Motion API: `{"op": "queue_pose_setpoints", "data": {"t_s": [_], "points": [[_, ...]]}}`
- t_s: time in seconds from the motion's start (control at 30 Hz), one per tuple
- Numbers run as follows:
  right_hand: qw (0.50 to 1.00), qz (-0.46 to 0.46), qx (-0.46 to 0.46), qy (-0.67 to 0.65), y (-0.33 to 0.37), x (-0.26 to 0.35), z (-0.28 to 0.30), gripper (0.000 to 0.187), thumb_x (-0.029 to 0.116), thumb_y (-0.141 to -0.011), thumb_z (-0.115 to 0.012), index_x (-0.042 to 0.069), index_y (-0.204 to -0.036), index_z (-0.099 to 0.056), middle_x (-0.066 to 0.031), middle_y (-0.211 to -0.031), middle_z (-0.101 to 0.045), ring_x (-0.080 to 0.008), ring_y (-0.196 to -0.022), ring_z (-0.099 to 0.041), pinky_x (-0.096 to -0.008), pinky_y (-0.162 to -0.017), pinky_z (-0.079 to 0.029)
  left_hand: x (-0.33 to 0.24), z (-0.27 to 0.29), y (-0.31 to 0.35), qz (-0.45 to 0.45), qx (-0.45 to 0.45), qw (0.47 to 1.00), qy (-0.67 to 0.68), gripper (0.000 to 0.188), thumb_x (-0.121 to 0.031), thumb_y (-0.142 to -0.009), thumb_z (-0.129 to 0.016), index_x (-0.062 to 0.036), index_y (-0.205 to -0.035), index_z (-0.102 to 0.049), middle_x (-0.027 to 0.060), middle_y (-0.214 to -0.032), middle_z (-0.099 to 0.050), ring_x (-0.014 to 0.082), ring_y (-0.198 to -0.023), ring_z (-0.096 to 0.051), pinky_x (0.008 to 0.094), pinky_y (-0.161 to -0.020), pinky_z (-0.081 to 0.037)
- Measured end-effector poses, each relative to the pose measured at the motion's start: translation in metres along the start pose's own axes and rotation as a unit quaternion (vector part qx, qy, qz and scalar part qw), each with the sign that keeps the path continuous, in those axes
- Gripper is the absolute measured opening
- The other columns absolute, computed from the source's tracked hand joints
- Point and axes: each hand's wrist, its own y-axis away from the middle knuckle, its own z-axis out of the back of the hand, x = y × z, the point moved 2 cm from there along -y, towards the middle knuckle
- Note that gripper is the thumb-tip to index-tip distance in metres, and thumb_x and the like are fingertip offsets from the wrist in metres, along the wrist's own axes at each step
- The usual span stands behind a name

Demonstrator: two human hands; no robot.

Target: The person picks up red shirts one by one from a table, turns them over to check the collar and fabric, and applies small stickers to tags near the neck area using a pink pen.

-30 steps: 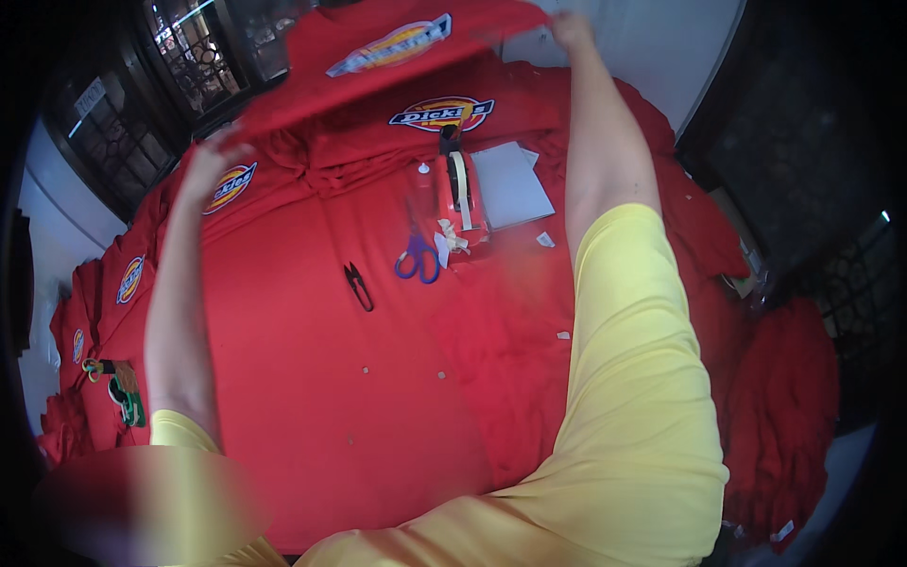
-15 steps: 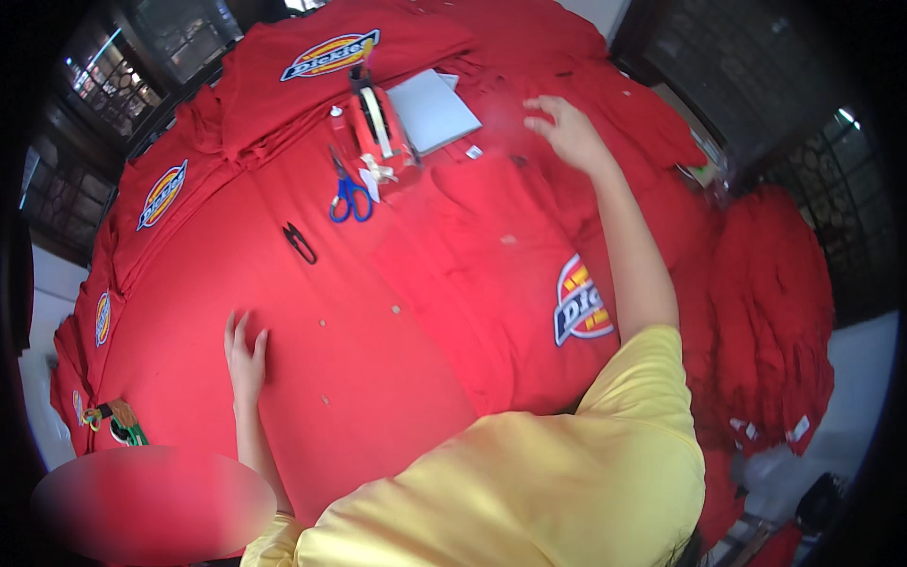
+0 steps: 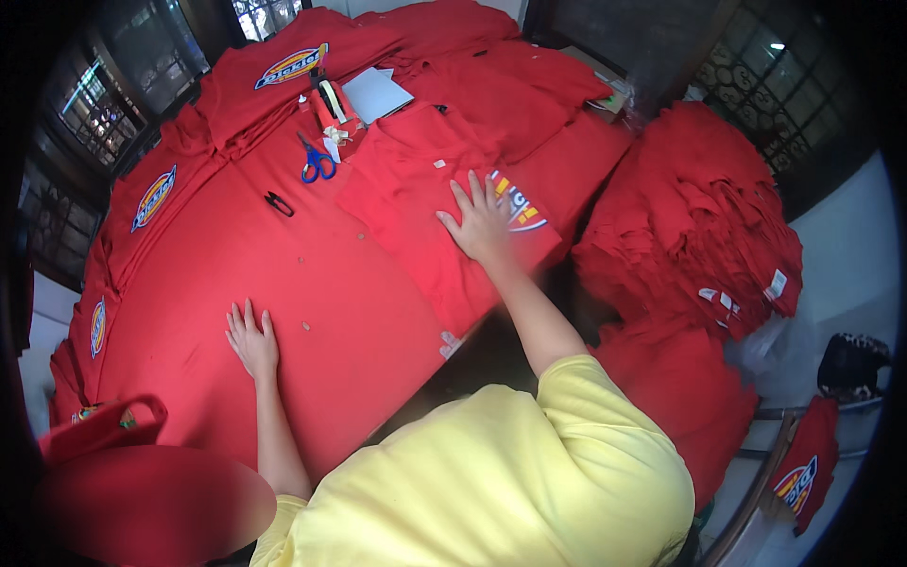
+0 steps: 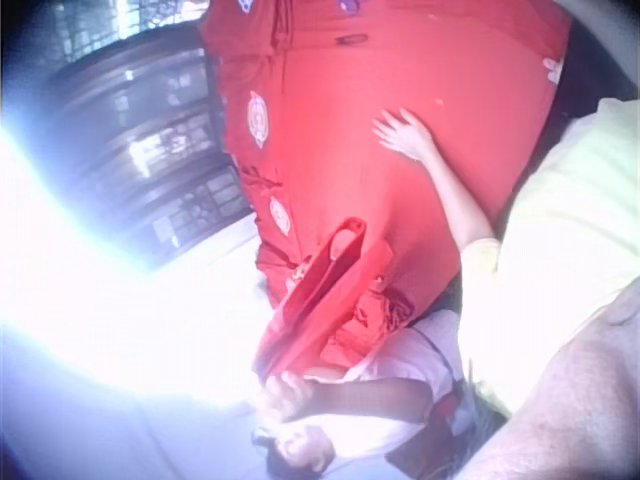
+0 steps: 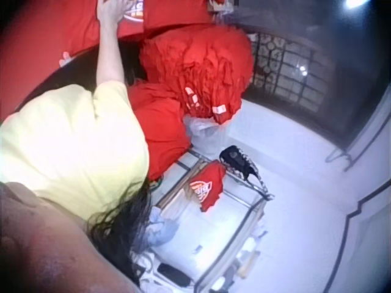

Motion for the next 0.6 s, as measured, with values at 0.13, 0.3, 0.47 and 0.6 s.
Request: {"op": "queue_pose_setpoints", "data": {"t_s": [0.13,0.3,0.47,0.6], "points": [[0.998,0.012,-0.059,0.034,0.003,-0.002,-0.004,0.063,0.054,-0.087,-0.051,0.017,-0.137,-0.044,-0.0115,-0.145,-0.038,-0.0345,-0.133,-0.033,-0.0598,-0.106,-0.019,-0.002,0.0,0.0,0.003,0.0,1.0,0.002,0.052,-0.041,-0.095,-0.044,-0.0146,-0.14,-0.041,0.0105,-0.149,-0.03,0.0269,-0.14,-0.023,0.0439,-0.114,-0.016],[0.992,-0.031,-0.045,-0.111,-0.007,-0.023,-0.015,0.062,0.053,-0.088,-0.051,0.014,-0.136,-0.045,-0.0135,-0.139,-0.044,-0.0349,-0.129,-0.038,-0.054,-0.105,-0.026,0.0,-0.007,0.0,-0.003,-0.002,1.0,-0.005,0.052,-0.041,-0.095,-0.044,-0.0148,-0.14,-0.041,0.0105,-0.149,-0.03,0.0271,-0.139,-0.024,0.044,-0.114,-0.016],[0.961,-0.206,-0.052,-0.175,-0.064,-0.067,0.002,0.065,0.052,-0.089,-0.048,0.005,-0.134,-0.044,-0.0185,-0.133,-0.049,-0.0356,-0.124,-0.044,-0.0476,-0.102,-0.034,0.001,-0.003,0.003,-0.004,-0.013,1.0,-0.015,0.052,-0.039,-0.095,-0.044,-0.014,-0.14,-0.04,0.0115,-0.149,-0.03,0.0288,-0.138,-0.026,0.0445,-0.114,-0.019],[0.949,-0.223,0.145,-0.167,-0.113,-0.074,-0.006,0.086,0.07,-0.086,-0.034,0.005,-0.142,-0.033,-0.0184,-0.142,-0.039,-0.0368,-0.132,-0.035,-0.048,-0.107,-0.029,-0.004,0.001,0.006,-0.002,-0.027,1.0,0.007,0.05,-0.037,-0.095,-0.043,-0.0129,-0.139,-0.041,0.0124,-0.147,-0.032,0.0308,-0.138,-0.026,0.0448,-0.112,-0.024]]}}
